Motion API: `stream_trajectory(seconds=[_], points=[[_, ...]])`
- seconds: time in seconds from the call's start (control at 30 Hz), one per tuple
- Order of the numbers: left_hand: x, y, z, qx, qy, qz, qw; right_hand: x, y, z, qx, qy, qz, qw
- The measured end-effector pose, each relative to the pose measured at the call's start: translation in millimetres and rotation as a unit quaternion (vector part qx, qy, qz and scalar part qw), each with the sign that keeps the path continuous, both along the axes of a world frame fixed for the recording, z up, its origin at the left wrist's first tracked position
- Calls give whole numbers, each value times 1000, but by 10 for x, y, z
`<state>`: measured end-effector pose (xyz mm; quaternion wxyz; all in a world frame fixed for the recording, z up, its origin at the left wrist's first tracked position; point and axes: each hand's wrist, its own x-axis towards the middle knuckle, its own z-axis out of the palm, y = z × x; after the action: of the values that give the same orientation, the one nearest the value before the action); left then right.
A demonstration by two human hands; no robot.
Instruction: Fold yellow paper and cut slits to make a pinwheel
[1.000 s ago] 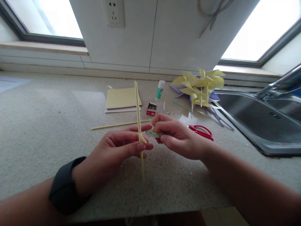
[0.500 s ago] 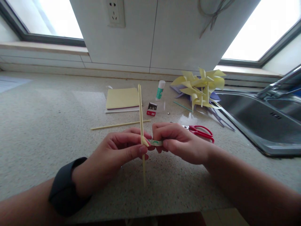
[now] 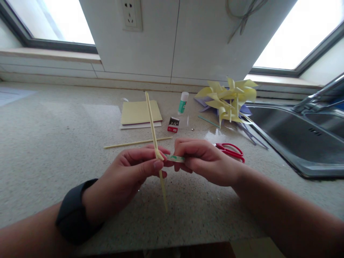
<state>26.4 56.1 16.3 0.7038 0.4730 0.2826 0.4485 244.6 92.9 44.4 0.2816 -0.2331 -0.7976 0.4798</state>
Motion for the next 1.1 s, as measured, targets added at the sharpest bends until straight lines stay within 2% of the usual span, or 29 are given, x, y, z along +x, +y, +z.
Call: stream_trajectory(seconds=[0.1, 0.3, 0.47, 0.57, 0.8, 0.93, 1.1], points=[[0, 1, -8, -25, -26, 6, 999, 17, 25, -25, -27, 0, 1, 1000], [-13, -6, -6, -21, -19, 7, 1000, 67, 81, -98, -156, -23, 25, 987], [-31, -10, 15, 12, 54, 3, 998, 46, 75, -88, -91, -29, 15, 995], [-32, -6, 1, 27, 55, -4, 998, 23, 47, -77, -75, -46, -10, 996], [-4, -4, -25, 6, 12, -9, 1000, 27, -7, -67, -135, -48, -7, 990], [-5, -6, -30, 4, 18, -17, 1000, 15, -38, -47, -91, -82, -17, 992], [-11, -9, -42, 23, 25, -17, 999, -11, -78, -29, 4, -146, -46, 988]])
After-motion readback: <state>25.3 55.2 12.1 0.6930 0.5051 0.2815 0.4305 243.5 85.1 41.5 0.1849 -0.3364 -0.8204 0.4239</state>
